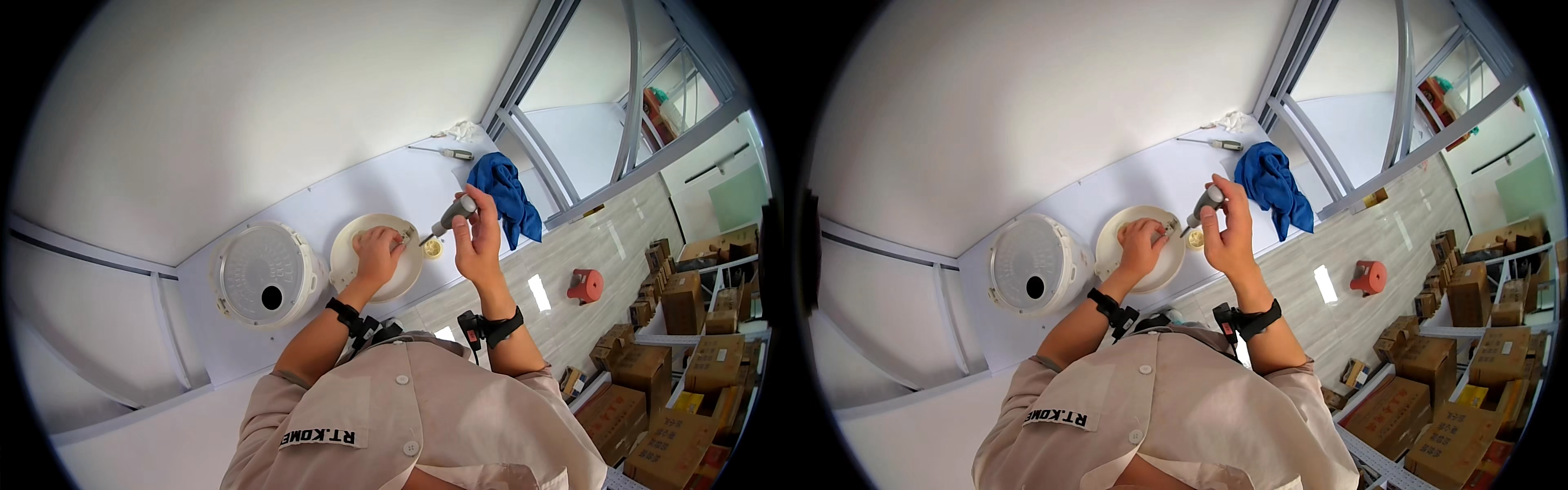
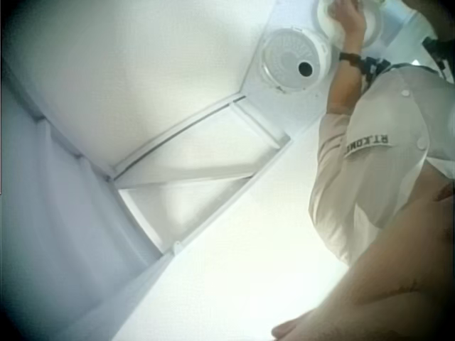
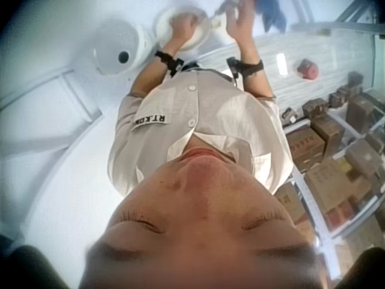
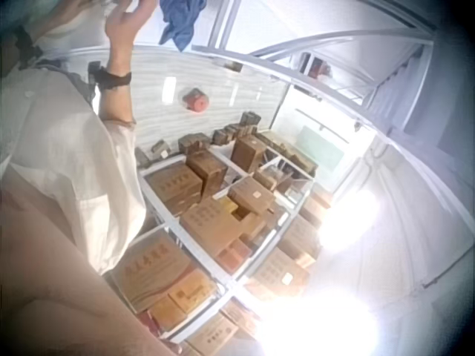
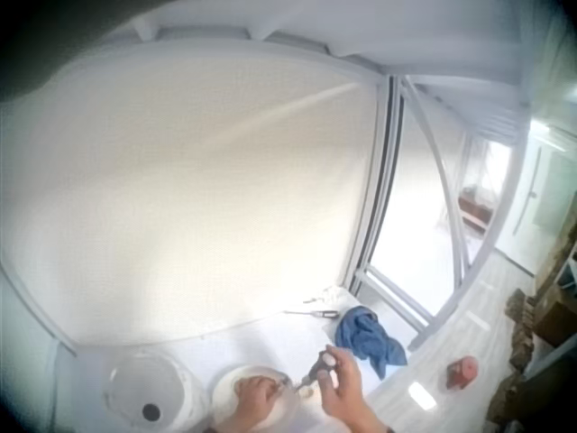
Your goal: The person disassembles a white circular light fixture cover, then uses a screwdriver to tighten screws on a small internal component. They reassemble the fixture and then apply a substance from a small bottle onto the fixture's surface.
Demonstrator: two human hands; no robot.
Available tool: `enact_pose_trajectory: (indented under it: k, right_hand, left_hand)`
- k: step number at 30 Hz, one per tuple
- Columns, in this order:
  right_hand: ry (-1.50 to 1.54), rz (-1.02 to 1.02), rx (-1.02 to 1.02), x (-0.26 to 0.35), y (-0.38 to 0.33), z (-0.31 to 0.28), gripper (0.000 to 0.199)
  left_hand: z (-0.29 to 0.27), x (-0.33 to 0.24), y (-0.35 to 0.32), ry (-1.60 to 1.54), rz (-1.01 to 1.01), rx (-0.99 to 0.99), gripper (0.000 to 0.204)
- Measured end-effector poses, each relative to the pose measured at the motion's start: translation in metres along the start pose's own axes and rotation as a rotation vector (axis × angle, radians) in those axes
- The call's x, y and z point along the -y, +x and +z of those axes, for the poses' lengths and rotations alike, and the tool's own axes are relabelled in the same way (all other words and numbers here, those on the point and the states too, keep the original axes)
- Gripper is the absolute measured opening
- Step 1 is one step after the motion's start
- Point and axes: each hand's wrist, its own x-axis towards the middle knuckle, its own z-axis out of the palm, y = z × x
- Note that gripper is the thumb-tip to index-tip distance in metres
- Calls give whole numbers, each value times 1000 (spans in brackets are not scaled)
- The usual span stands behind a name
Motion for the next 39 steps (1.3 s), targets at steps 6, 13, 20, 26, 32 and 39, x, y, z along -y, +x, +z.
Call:
enact_pose_trajectory:
  k: [6,13,20,26,32,39]
  right_hand:
    - [245,-14,-96,4,-4,-3,49]
    - [-85,3,61,8,-3,-6,28]
    - [-289,207,312,-4,-19,2,26]
    - [-268,248,318,-13,-24,-2,26]
    - [-270,308,354,-6,-27,-18,23]
    - [-329,300,296,-7,-37,-39,23]
  left_hand:
    - [-5,-1,2,-63,-4,5,14]
    - [-14,-10,4,-38,53,-23,14]
    - [-34,-45,16,-227,-21,8,11]
    - [-34,-61,21,-539,-97,103,12]
    - [-28,-68,24,-600,-117,208,12]
    - [-18,-86,28,-608,-116,352,13]
